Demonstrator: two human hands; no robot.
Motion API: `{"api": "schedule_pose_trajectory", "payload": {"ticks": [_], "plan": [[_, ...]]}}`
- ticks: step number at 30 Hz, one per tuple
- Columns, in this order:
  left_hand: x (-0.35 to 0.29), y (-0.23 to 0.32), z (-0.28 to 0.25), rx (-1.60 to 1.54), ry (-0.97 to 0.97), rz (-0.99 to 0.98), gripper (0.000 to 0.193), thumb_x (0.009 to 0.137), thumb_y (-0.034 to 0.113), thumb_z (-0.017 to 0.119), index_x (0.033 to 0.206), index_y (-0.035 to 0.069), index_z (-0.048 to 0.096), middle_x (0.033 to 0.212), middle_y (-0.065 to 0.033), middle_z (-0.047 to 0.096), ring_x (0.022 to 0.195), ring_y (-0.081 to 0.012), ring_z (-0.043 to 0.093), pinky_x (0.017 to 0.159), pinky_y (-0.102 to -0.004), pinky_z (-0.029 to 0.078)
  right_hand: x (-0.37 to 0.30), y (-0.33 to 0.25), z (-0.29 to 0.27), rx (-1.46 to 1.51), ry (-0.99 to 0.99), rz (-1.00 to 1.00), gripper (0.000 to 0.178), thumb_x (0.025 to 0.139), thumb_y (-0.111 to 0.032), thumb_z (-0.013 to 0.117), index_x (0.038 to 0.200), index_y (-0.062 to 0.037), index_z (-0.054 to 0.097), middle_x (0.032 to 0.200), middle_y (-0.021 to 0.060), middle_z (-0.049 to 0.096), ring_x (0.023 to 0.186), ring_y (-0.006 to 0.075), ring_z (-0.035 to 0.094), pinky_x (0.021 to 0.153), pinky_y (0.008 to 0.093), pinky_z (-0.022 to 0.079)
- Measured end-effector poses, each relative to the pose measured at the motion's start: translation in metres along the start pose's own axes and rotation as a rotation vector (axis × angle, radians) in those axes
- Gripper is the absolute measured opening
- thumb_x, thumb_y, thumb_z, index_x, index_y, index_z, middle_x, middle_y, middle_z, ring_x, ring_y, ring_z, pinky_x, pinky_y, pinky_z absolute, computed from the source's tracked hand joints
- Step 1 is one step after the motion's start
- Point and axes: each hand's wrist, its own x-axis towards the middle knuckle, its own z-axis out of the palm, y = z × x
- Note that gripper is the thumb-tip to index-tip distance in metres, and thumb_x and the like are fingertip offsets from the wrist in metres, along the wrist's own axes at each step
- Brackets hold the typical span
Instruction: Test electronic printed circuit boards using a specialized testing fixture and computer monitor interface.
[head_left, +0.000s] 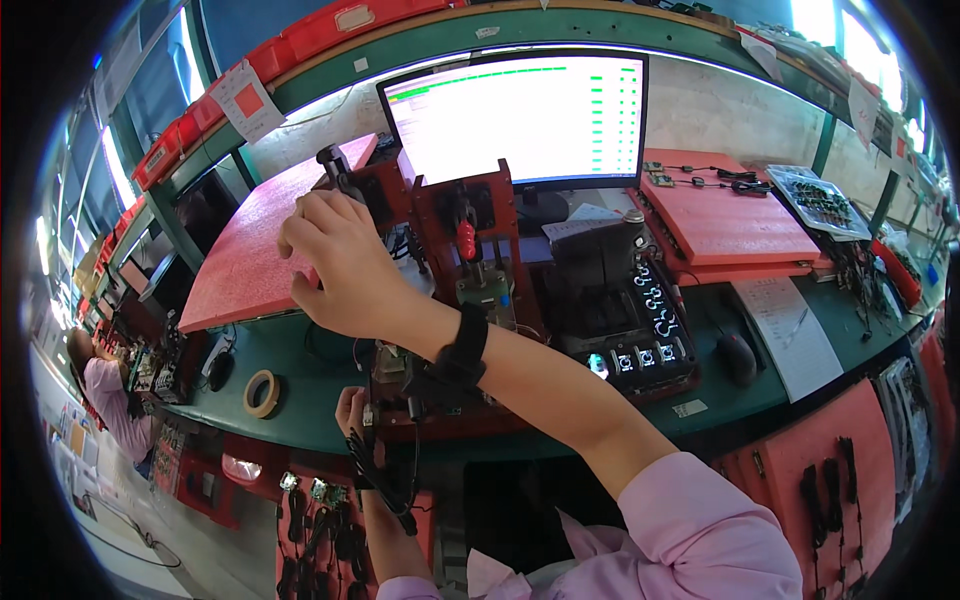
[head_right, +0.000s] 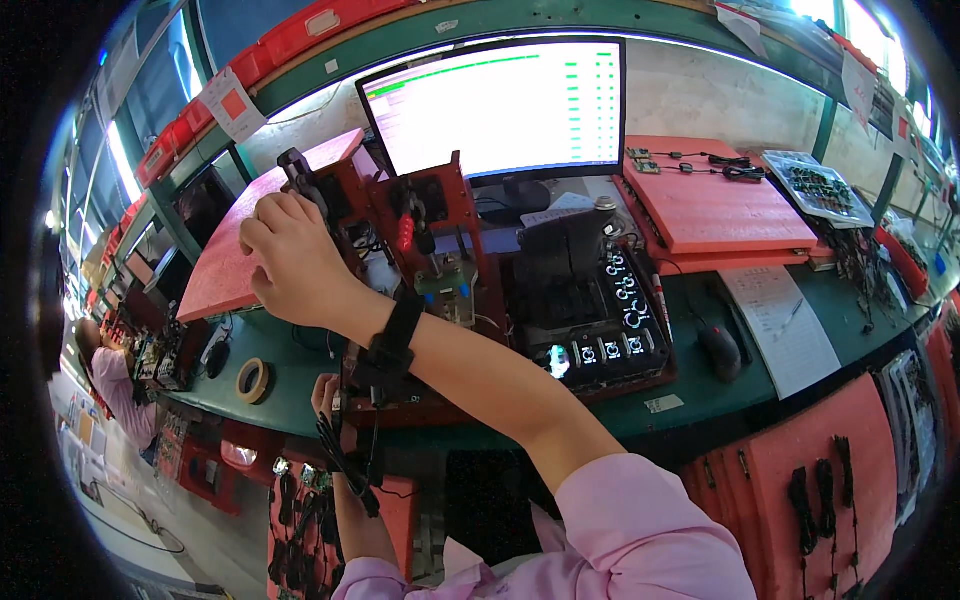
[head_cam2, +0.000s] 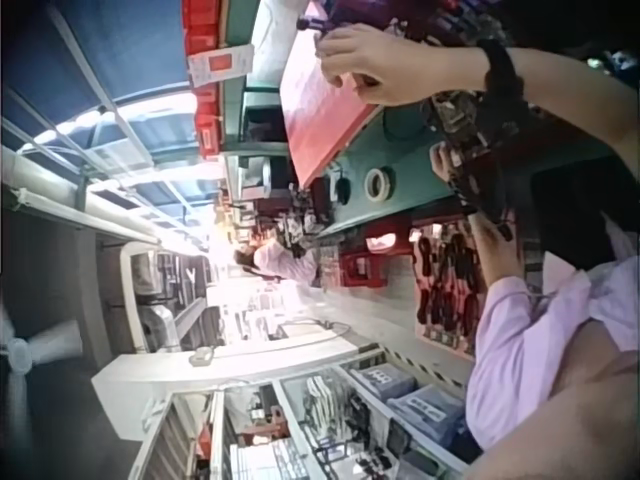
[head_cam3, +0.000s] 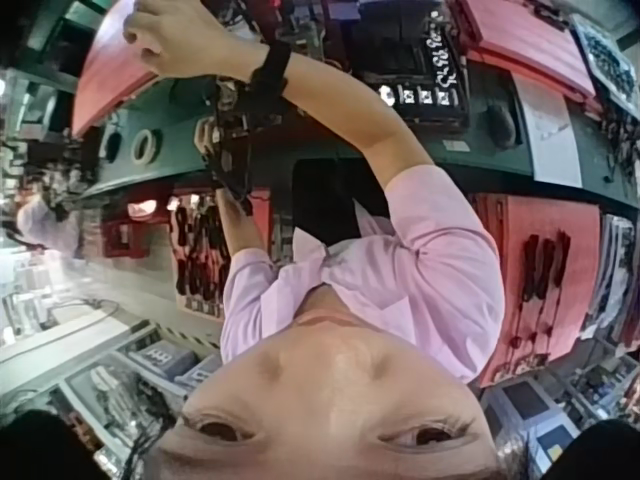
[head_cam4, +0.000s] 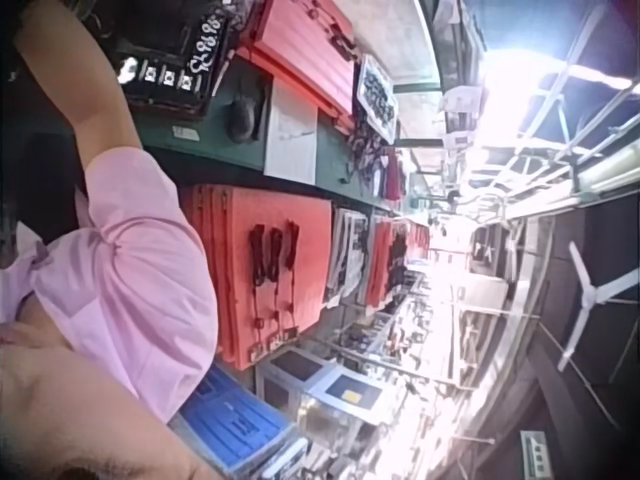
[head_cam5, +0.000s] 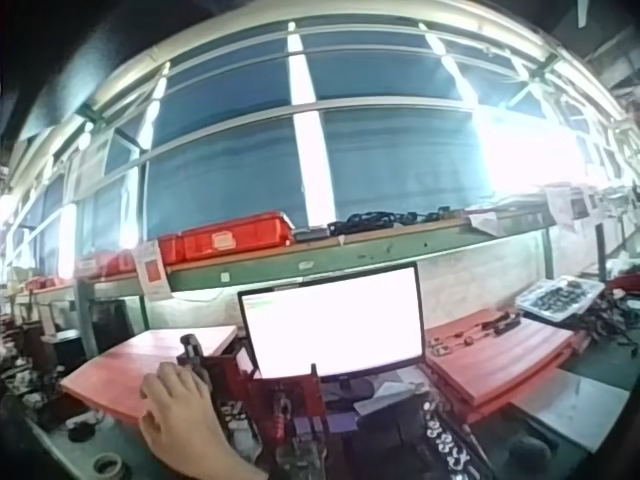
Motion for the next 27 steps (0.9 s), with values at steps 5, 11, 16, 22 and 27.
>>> {"api": "schedule_pose_trajectory", "payload": {"ticks": [5,11,16,22,27], "plan": [[-0.001,0.001,-0.002,0.049,0.003,0.016,0.012,0.088,0.011,0.053,0.079,0.003,0.054,0.066,0.0035,0.049,0.059,-0.0025,0.044,0.053,-0.0187,0.034,-0.010,-0.011,-0.022,0.113,-0.107,0.009,0.022,0.065,-0.001,0.063,0.086,-0.0059,0.056,0.102,0.0108,0.051,0.107,0.0316,0.047,0.089,0.0423,0.039],[0.000,0.013,0.002,-0.203,-0.036,-0.251,0.013,0.090,0.011,0.052,0.080,0.004,0.054,0.065,0.0045,0.048,0.057,-0.0007,0.043,0.051,-0.0176,0.035,-0.024,-0.013,-0.129,-0.040,-0.182,0.248,0.011,0.068,0.000,0.063,0.076,-0.0037,0.057,0.079,0.0083,0.056,0.071,0.0244,0.059,0.060,0.0313,0.047],[0.007,-0.012,-0.011,-0.116,-0.053,-0.148,0.014,0.090,0.013,0.051,0.079,0.004,0.053,0.065,0.0047,0.047,0.058,-0.0014,0.043,0.051,-0.0182,0.035,-0.077,0.074,-0.188,-0.683,-0.244,0.364,0.011,0.071,-0.015,0.062,0.076,-0.0047,0.059,0.073,0.0095,0.057,0.074,0.0316,0.059,0.073,0.0400,0.047],[0.004,0.000,0.003,-0.205,-0.016,-0.192,0.012,0.088,0.009,0.052,0.077,0.004,0.054,0.064,0.0061,0.047,0.057,-0.0007,0.042,0.050,-0.0186,0.033,-0.115,0.137,-0.218,-1.011,-0.857,0.657,0.040,0.087,-0.039,0.044,0.087,-0.0050,0.065,0.083,0.0144,0.065,0.086,0.0335,0.062,0.083,0.0495,0.041],[0.004,-0.008,-0.007,0.015,-0.011,-0.064,0.013,0.088,0.010,0.053,0.077,0.004,0.054,0.063,0.0063,0.046,0.057,-0.0005,0.042,0.050,-0.0184,0.033,-0.107,0.134,-0.208,-0.988,-0.925,0.685,0.046,0.090,-0.042,0.038,0.089,-0.0060,0.066,0.086,0.0166,0.066,0.088,0.0333,0.062,0.083,0.0486,0.042]]}}
